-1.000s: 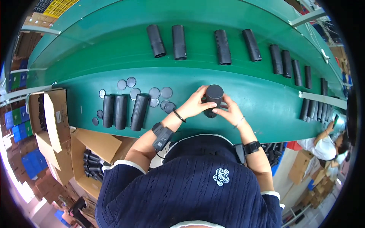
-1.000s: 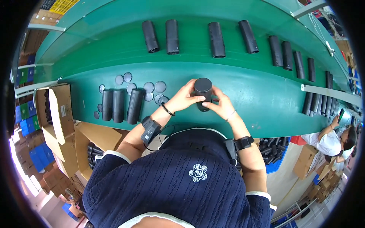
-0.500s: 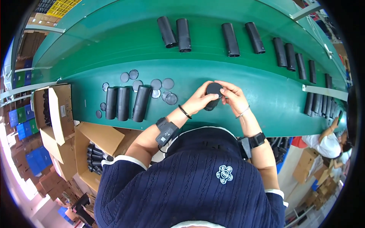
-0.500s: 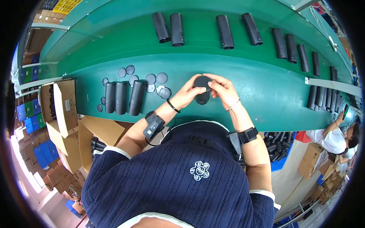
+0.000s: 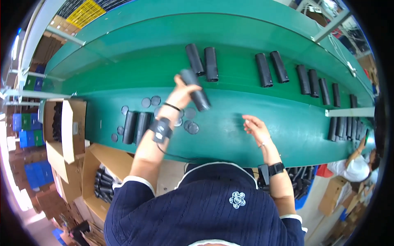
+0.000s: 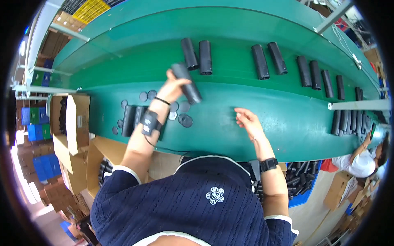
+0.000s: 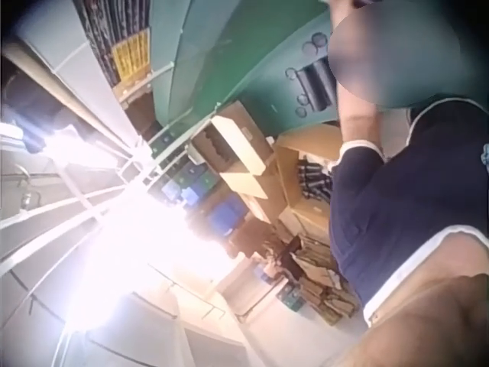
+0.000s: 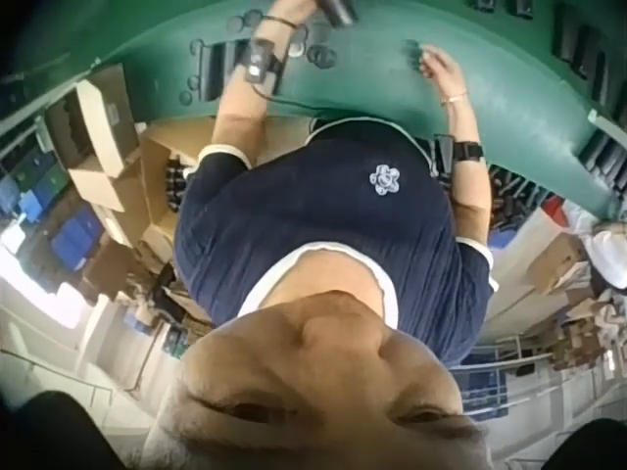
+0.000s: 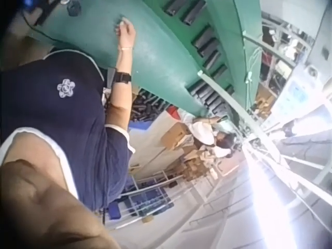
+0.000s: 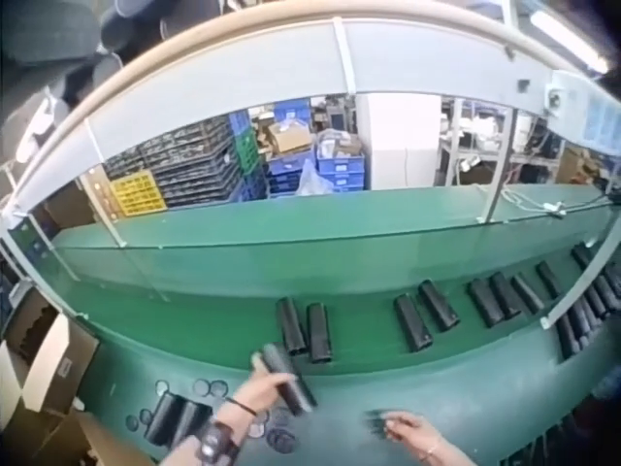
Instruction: The person caps black cylinders by hand, places them into a cardboard box, and covers them with newspaper. They then rearrange the cylinders in the box before returning to the assembly line to cap more cylinders.
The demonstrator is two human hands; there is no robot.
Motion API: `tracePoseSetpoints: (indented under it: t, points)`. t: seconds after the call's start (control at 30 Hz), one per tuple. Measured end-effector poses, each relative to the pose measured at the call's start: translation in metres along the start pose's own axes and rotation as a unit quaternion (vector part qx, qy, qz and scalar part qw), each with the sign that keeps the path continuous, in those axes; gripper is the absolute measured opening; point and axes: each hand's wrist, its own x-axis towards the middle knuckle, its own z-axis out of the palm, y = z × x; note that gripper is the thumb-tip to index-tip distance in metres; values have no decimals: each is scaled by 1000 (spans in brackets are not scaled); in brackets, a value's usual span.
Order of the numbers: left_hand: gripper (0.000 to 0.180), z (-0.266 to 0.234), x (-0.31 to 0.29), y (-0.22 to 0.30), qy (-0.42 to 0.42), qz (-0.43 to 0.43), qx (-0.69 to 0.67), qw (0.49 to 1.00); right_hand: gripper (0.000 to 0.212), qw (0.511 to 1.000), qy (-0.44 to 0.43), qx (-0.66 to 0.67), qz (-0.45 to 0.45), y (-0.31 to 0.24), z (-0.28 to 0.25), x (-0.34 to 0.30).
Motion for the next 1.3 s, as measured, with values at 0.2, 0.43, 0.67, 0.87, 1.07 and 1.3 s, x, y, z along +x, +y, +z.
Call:
tracePoseSetpoints:
  t: [0.2, 0.43, 0.67, 0.87, 1.07, 1.3]
  points:
    - [94, -171, 177, 21, 208, 73, 387, 895, 26, 985, 89, 123, 79, 75, -15, -43]
    - [88, -113, 255, -59, 281, 50, 675, 680, 23, 918, 284, 240, 138, 192, -14, -118]
    - [22, 19, 208, -152, -193, 290, 403, 846, 22, 808, 462, 175, 322, 331, 13, -186]
    - [16, 188, 68, -334, -553, -47, 313, 771, 22, 702, 532, 324, 345, 470, 80, -221]
    - [17, 284, -57, -471, -679, -276, 322, 599, 26, 705, 473, 440, 293, 537, 79, -259]
    - [17, 322, -158, -610, -610, -422, 446, 501, 32, 715, 517, 371, 289, 636, -16, -358]
